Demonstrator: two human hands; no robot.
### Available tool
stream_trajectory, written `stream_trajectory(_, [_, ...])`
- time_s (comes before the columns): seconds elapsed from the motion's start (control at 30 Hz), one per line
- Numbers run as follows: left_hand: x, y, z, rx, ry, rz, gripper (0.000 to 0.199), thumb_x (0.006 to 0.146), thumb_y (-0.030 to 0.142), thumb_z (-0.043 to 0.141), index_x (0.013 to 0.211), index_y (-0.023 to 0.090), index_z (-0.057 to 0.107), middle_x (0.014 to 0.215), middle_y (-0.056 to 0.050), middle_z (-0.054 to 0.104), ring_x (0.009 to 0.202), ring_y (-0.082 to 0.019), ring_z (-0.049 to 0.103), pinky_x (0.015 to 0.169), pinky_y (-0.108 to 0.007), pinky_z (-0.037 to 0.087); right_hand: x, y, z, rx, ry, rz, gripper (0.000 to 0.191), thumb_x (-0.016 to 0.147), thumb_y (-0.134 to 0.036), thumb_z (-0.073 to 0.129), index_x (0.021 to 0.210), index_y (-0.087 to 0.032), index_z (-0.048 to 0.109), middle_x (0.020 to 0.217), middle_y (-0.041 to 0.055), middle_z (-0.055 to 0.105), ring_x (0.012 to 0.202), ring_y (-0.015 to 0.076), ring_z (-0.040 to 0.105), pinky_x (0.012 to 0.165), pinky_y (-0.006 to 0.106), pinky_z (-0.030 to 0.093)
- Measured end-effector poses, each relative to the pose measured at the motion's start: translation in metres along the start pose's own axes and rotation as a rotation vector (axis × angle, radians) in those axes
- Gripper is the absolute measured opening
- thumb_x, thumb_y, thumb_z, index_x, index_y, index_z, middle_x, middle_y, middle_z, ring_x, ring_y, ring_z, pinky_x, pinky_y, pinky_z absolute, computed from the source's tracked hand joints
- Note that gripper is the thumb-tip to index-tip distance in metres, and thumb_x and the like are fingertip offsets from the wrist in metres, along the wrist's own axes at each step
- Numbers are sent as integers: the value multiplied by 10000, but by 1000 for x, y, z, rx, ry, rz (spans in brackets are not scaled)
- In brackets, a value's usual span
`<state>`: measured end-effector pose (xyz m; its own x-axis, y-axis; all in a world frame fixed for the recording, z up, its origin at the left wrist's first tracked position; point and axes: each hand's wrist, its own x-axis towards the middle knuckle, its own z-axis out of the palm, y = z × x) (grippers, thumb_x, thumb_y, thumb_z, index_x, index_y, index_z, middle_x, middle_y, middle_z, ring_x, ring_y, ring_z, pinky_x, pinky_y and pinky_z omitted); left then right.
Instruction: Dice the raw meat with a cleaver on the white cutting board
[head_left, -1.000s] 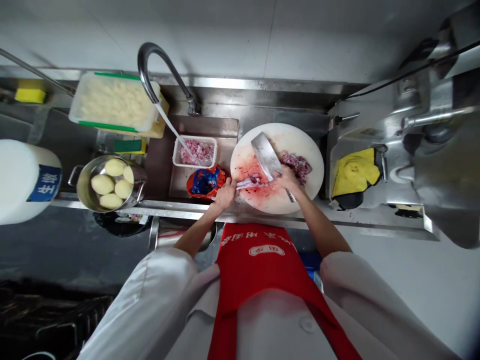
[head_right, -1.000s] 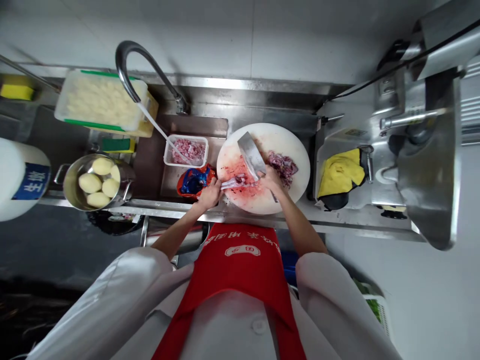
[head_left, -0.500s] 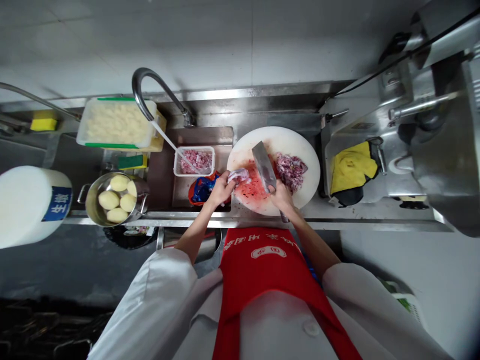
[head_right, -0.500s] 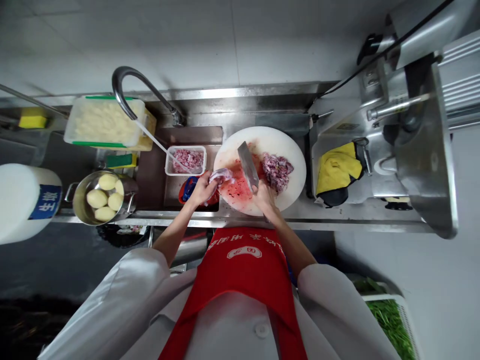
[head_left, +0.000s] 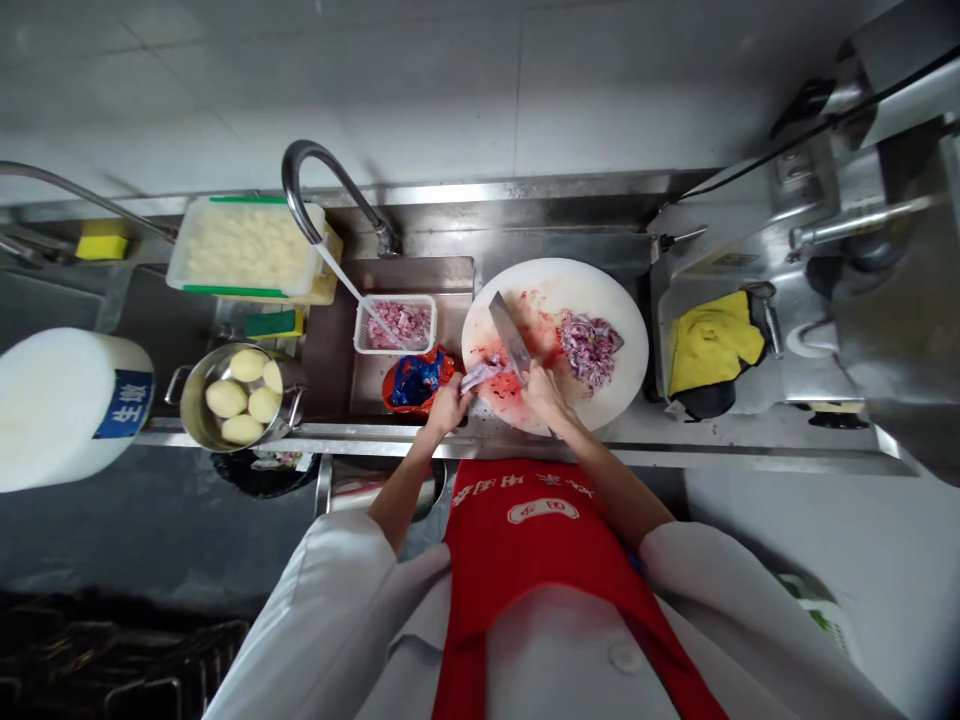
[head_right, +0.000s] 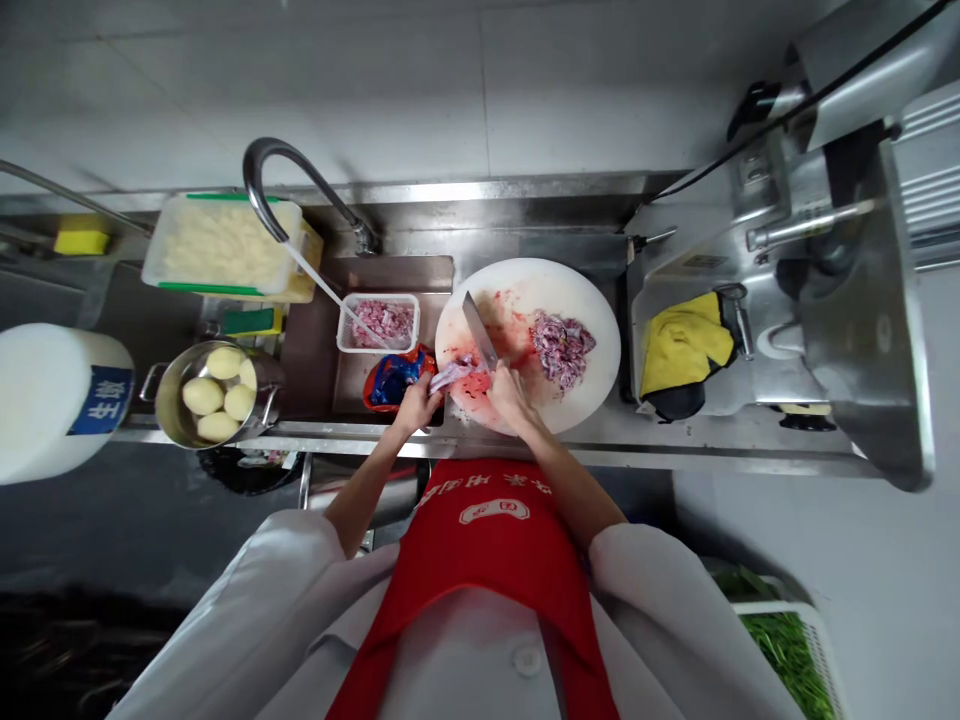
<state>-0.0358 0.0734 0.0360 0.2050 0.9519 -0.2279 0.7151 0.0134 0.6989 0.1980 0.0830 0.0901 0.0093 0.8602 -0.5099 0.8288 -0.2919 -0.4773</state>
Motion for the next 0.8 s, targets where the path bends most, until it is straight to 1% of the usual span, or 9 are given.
stream_trajectory(0.07, [-6,-6,-14,-14,34,-19,93,869,281,548,906,203,514,697,-13,589,646,-184,598,623,-246,405,5,13,-2,-49,18,32,290,961,-238,486,1228,-144,551,1088,154,735,1005,243,704,753,264,477])
stream_trajectory(0.2, [-17,-12,-51,-93,164,-43,123,853,308,560,883,191,534,662,20,553,591,-134,521,588,-221,385,7,57,-20,-118,98,123,299,967,-308,507,1203,-136,576,1061,178,732,1005,267,700,774,283,476])
stream_trajectory(0.27, [-13,-2,-62,-193,193,-46,161,835,333,593,880,186,545,657,33,541,565,-111,492,561,-208,376,6,79,-31,-118,153,161,304,963,-292,502,1202,-119,579,1068,184,727,1016,275,692,779,288,475])
stream_trajectory(0.33, [-2,18,-63,-370,183,-80,207,824,360,623,902,185,544,642,49,525,523,-91,474,524,-197,369,5,95,-40,-109,184,190,299,956,-266,495,1196,-110,581,1092,184,720,1023,273,684,784,290,475])
stream_trajectory(0.43, [27,55,-41,-675,82,-108,316,779,364,694,989,195,529,675,65,545,482,-72,489,489,-186,383,3,104,-46,-90,184,185,289,948,-247,499,1190,-110,579,1123,176,711,1026,263,676,788,282,472])
stream_trajectory(0.57, [70,91,11,-893,-20,-153,312,713,293,751,920,177,547,697,49,585,503,-70,527,491,-184,420,-2,100,-44,-65,191,192,303,953,-257,509,1212,-110,562,1138,174,703,1015,256,676,801,282,466])
stream_trajectory(0.67, [93,110,40,-966,2,-139,219,760,293,709,868,161,571,712,13,616,542,-72,544,509,-179,432,-4,98,-42,-33,192,205,311,959,-262,506,1227,-112,556,1148,171,700,1018,248,675,815,281,462])
stream_trajectory(0.73, [102,118,51,-1008,35,-43,237,787,290,680,969,170,586,841,-22,666,658,-89,611,596,-194,484,-4,99,-41,-16,193,209,310,963,-265,501,1226,-111,558,1151,172,698,1029,248,672,814,278,459])
stream_trajectory(0.8, [104,118,54,-988,79,38,369,796,293,675,1133,205,555,996,-39,684,811,-111,659,719,-227,526,-3,102,-42,-6,198,209,314,967,-278,496,1226,-111,562,1158,175,695,1037,252,671,811,281,458])
